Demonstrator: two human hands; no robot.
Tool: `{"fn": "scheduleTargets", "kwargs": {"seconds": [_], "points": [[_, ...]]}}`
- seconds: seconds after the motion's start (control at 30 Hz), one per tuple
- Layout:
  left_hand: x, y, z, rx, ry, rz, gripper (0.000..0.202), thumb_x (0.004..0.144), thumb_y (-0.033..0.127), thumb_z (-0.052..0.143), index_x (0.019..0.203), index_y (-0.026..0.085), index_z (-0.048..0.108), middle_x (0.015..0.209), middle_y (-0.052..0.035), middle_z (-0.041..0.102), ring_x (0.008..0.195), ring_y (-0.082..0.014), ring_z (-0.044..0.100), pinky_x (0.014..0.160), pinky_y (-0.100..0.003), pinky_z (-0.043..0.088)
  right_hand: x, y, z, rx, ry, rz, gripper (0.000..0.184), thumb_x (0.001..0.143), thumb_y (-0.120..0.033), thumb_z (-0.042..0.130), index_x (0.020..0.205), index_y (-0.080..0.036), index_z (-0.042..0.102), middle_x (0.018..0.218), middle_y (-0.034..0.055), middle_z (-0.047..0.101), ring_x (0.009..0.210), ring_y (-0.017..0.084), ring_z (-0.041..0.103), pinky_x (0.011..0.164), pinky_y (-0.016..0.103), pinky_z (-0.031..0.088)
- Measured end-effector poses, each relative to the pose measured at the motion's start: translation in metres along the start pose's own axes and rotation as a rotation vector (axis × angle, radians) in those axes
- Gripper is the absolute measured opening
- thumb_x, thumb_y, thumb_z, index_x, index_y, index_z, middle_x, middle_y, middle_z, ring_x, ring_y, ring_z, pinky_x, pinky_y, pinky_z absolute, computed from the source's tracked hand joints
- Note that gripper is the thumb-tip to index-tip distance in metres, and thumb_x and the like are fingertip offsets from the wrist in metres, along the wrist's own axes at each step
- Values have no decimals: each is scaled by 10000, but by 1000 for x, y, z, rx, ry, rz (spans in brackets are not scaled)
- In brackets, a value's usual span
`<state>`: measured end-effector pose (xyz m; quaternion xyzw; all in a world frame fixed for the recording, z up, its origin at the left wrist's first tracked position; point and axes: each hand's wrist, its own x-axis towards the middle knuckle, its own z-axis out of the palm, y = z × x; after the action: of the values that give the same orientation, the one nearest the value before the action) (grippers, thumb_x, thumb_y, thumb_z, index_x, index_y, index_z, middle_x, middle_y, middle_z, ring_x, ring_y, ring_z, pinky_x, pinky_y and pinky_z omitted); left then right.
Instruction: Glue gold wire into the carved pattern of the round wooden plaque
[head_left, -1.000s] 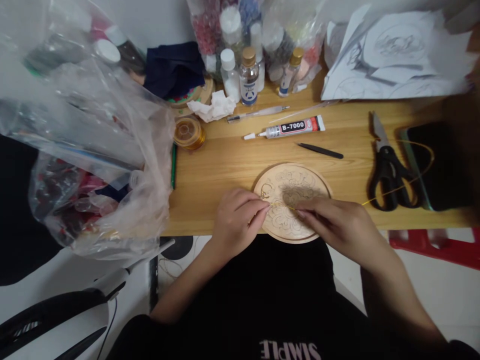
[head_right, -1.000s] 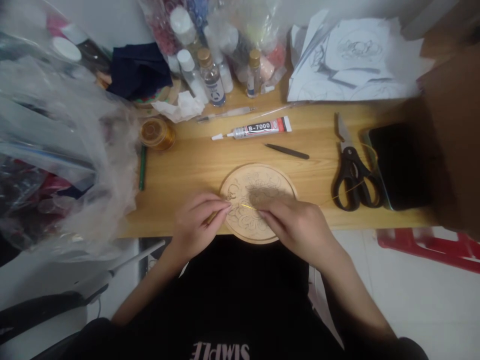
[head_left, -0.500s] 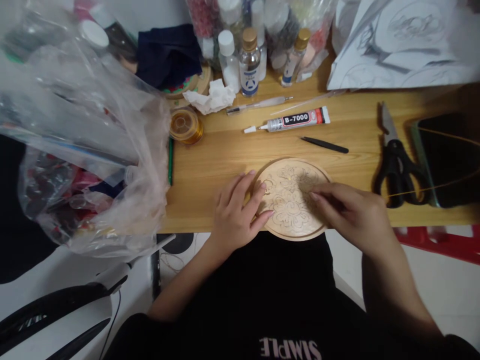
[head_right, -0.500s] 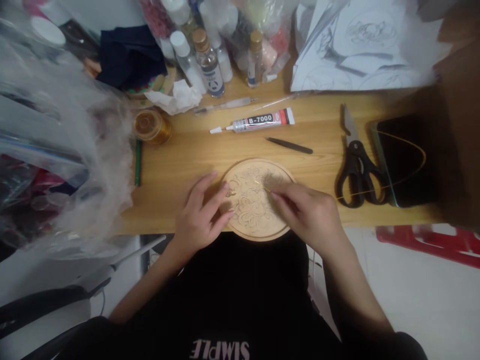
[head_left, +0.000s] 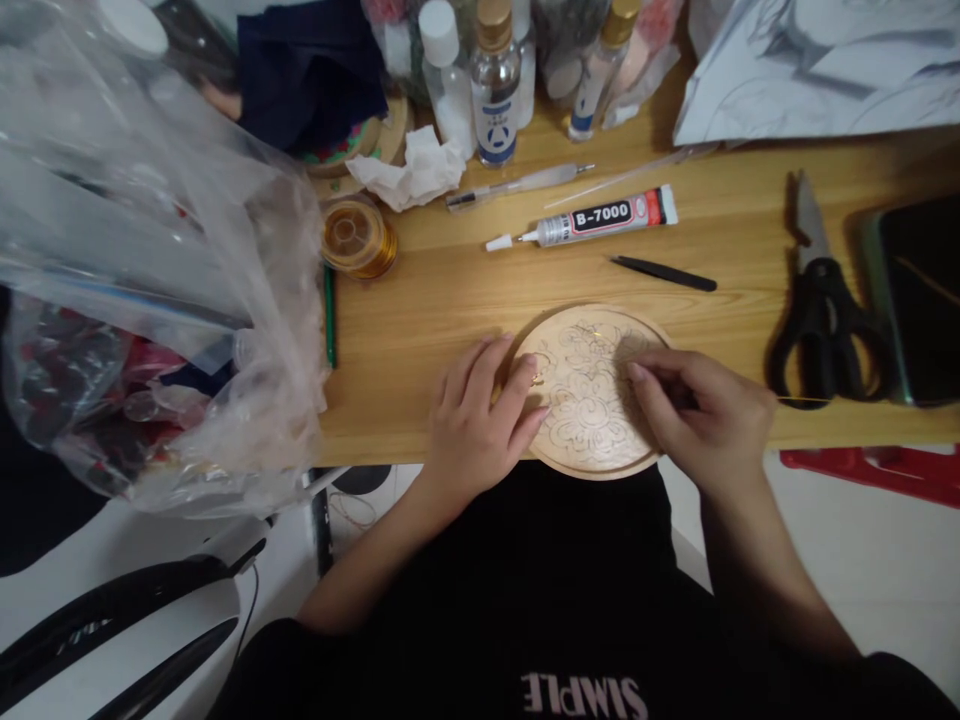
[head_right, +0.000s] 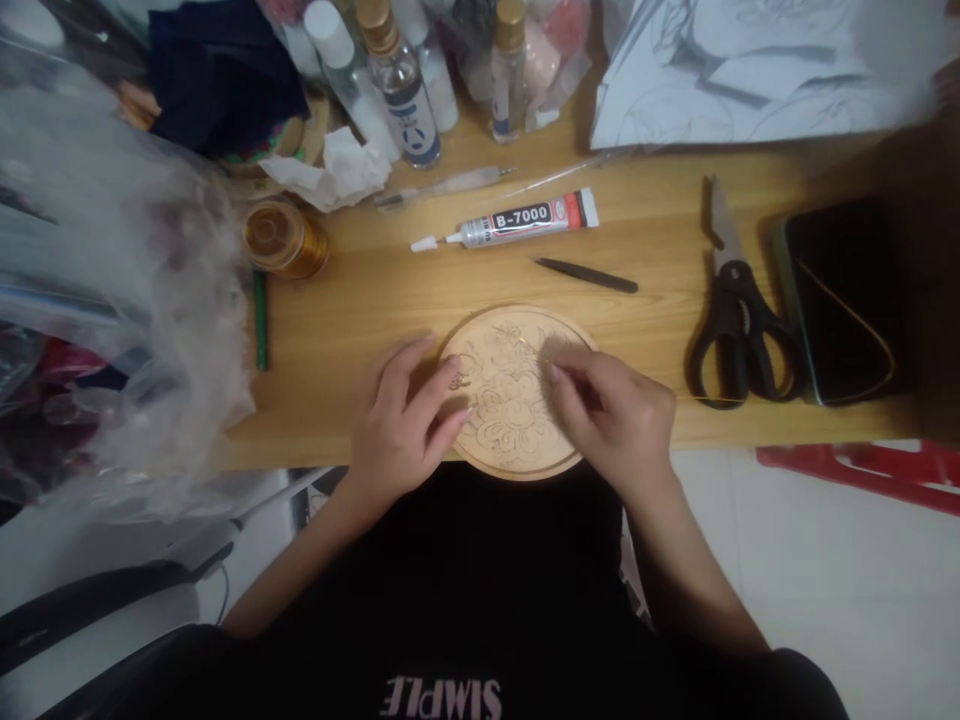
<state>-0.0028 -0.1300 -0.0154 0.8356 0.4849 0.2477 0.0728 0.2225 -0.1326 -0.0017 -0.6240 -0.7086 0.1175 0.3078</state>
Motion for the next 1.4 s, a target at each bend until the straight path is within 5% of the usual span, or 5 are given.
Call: {"fn": "scheduleTargets", "kwargs": {"seconds": [0.37,1.4], "points": [[4,1,0,-20,-96,23,460,929,410,566,1328,184,536,1407,-205,487,1294,-367,464,1052,-542,397,-3,3,3,10,11,7,126,866,-200,654,984,-234,685,851,22,754,656,148,699,577,266,553],[5,2,-2,45,-40,28,373,938,399,552,1215,151,585,1318,-206,533,1230,-355,520,996,-511,468,-4,6,7,50,83,-16,164,830,-193,689,986,-242,702,833,-2,756,600,122,678,541,235,528]]}}
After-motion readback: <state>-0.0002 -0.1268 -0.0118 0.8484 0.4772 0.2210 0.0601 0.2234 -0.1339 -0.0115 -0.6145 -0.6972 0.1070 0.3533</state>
